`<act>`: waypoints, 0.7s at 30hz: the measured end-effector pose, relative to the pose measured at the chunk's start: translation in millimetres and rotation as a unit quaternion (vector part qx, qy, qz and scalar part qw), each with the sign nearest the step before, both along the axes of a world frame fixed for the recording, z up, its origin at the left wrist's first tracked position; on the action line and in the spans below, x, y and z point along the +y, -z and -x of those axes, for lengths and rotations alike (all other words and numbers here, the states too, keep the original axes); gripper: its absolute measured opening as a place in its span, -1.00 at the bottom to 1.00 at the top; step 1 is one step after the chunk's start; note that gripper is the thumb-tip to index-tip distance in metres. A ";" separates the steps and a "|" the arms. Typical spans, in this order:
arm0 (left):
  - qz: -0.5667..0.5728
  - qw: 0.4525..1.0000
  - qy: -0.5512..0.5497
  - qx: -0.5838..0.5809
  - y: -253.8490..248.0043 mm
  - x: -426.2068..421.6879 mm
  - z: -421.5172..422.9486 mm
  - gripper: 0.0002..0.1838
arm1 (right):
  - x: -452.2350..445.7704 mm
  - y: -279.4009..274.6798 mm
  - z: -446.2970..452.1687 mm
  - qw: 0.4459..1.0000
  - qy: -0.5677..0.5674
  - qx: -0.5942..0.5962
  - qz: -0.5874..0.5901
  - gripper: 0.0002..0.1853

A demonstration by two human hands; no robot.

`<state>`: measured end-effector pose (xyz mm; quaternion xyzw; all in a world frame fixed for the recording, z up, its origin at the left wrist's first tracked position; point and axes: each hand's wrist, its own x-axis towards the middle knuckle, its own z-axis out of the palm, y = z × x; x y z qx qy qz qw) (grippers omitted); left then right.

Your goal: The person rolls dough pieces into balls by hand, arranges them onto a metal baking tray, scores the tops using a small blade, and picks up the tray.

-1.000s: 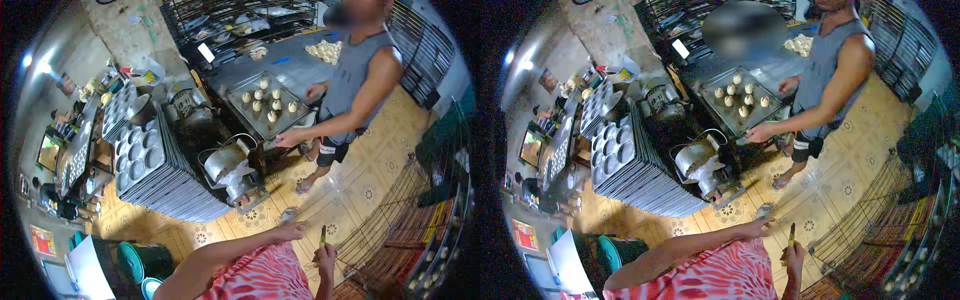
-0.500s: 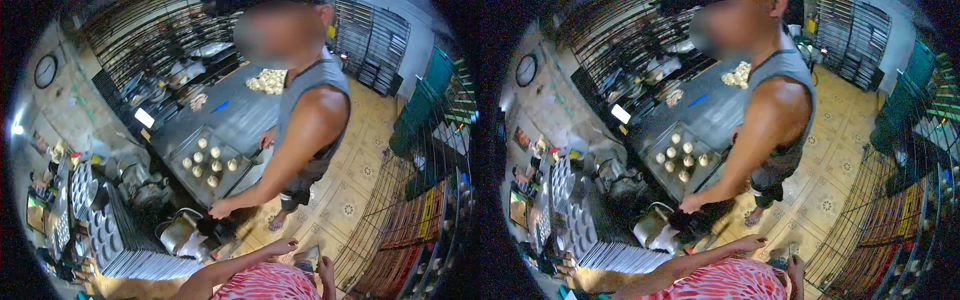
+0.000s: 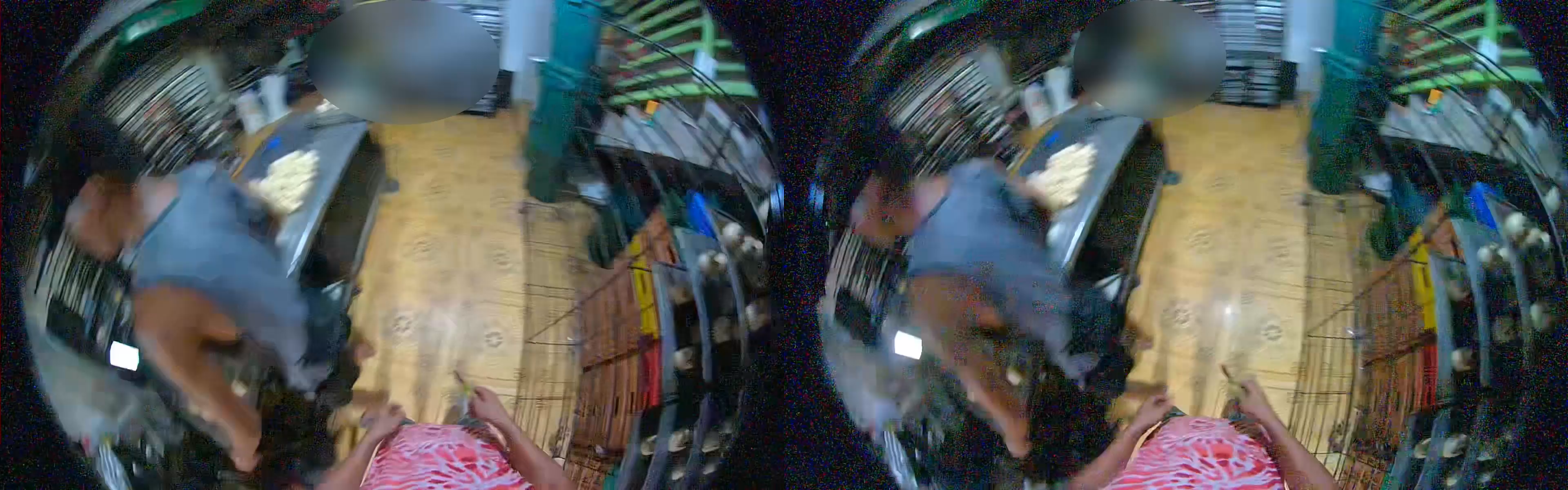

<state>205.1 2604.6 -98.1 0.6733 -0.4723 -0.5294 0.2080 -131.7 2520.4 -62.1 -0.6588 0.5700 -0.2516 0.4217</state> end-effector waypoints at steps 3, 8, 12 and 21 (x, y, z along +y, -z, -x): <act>-0.160 0.983 -0.087 -0.006 -54.2 -75.6 23.6 -0.76 | -73.7 -51.1 6.3 0.956 0.079 -0.126 -0.251 -0.75; -0.060 0.996 -0.071 0.013 -27.2 -182.2 49.5 -0.66 | -172.5 -46.1 28.4 0.941 0.117 -0.205 -0.243 -0.76; -0.052 0.977 -0.093 0.187 -17.6 -275.6 72.7 -0.48 | -242.9 -46.8 32.8 0.953 0.094 -0.145 -0.248 -0.71; -0.168 0.904 -0.150 0.364 -74.7 -553.0 93.2 -0.62 | -435.0 -94.6 -29.8 0.990 0.088 0.002 -0.114 -0.52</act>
